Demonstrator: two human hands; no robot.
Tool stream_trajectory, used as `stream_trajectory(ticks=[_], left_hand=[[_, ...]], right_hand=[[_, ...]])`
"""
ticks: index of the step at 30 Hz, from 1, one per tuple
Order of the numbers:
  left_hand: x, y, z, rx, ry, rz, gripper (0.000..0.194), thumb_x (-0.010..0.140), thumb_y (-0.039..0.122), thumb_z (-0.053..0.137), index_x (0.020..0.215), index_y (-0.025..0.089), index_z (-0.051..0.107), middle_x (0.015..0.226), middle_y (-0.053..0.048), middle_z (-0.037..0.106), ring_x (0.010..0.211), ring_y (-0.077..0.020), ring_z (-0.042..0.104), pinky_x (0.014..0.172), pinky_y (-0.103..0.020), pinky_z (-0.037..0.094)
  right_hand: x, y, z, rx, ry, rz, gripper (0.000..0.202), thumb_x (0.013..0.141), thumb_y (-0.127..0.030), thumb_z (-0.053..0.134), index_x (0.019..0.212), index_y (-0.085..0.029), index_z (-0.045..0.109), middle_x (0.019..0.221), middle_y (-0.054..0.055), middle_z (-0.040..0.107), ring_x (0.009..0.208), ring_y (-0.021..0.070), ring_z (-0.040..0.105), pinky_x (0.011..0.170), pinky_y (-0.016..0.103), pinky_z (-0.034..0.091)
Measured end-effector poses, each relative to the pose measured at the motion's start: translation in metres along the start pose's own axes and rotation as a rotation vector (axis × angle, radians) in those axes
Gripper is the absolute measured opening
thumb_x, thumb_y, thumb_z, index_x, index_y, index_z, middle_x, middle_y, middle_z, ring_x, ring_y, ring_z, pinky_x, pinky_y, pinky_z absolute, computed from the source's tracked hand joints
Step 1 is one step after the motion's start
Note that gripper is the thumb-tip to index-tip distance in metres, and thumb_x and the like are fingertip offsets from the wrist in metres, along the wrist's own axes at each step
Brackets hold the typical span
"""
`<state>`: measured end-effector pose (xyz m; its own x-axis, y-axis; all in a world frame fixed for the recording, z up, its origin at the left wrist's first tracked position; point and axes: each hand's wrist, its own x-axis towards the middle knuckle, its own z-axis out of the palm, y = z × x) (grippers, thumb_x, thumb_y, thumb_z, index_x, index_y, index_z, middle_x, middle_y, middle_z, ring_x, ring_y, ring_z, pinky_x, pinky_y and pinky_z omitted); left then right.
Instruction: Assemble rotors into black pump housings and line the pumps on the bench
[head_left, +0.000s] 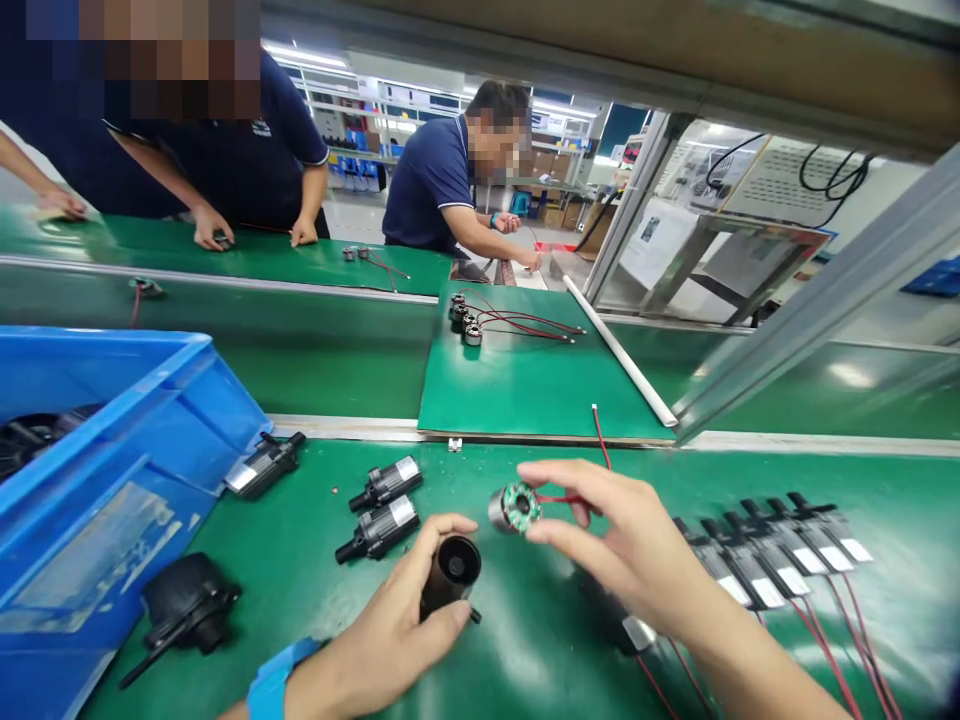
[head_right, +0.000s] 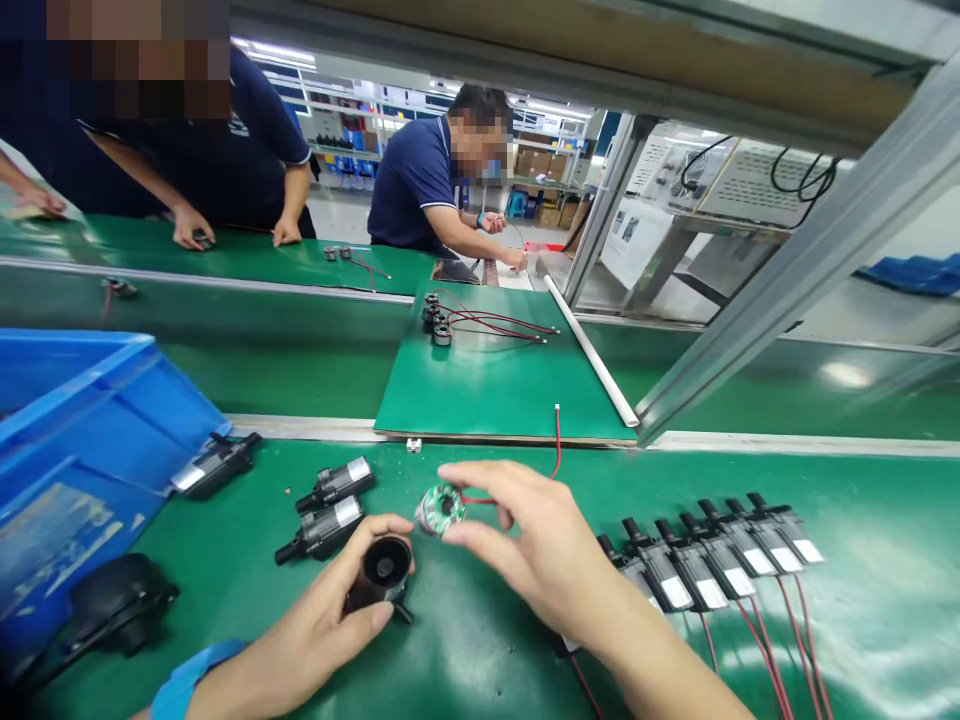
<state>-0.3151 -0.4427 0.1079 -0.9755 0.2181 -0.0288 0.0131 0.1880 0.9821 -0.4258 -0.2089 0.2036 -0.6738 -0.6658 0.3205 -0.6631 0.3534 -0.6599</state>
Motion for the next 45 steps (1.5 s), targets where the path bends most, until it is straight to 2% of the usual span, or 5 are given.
stream_trajectory(ticks=[5,12,21,31,45], left_hand=[[0.001,0.003,0.011,0.023,0.005,-0.003,0.039,0.085,0.038,0.073,0.110,0.024,0.047,0.104,-0.002,0.059,0.097,-0.0200,0.056,0.084,-0.030,0.047],[0.006,-0.011,0.007,0.116,0.029,0.144,0.049,0.080,0.035,0.082,0.124,0.033,0.060,0.130,-0.001,0.064,0.124,-0.0238,0.058,0.106,-0.032,0.044],[-0.002,-0.015,0.013,0.122,0.155,0.168,0.067,0.084,0.032,0.078,0.135,0.035,0.034,0.122,-0.002,0.068,0.112,-0.0197,0.067,0.098,-0.032,0.055],[0.000,-0.009,0.004,0.501,0.049,0.594,0.031,0.097,0.016,0.057,0.124,0.028,0.049,0.129,-0.008,0.060,0.113,-0.0165,0.065,0.092,-0.024,0.055],[-0.003,0.009,0.004,0.753,0.060,0.561,0.023,0.099,0.021,0.050,0.100,0.022,0.072,0.122,-0.013,0.063,0.107,-0.0209,0.068,0.089,-0.025,0.057]], right_hand=[[-0.012,-0.011,0.014,0.191,-0.176,-0.057,0.044,0.088,-0.033,0.074,0.130,-0.030,0.059,0.117,-0.003,0.071,0.097,0.0116,0.064,0.085,0.020,0.050],[-0.010,-0.009,0.015,0.162,-0.343,-0.038,0.055,0.087,-0.027,0.076,0.137,-0.030,0.054,0.122,-0.001,0.069,0.109,0.0159,0.063,0.092,0.024,0.046],[-0.013,-0.005,0.031,0.166,-0.318,0.022,0.066,0.080,-0.038,0.082,0.138,-0.032,0.053,0.120,0.002,0.069,0.107,0.0192,0.065,0.090,0.027,0.049],[-0.014,-0.004,0.036,-0.010,-0.352,-0.120,0.038,0.092,-0.048,0.065,0.123,-0.026,0.066,0.118,0.003,0.067,0.107,0.0164,0.062,0.096,0.027,0.045],[-0.026,-0.007,0.055,-0.259,-0.283,-0.227,0.034,0.094,-0.040,0.064,0.125,-0.027,0.063,0.119,0.006,0.069,0.104,0.0271,0.062,0.096,0.043,0.049]])
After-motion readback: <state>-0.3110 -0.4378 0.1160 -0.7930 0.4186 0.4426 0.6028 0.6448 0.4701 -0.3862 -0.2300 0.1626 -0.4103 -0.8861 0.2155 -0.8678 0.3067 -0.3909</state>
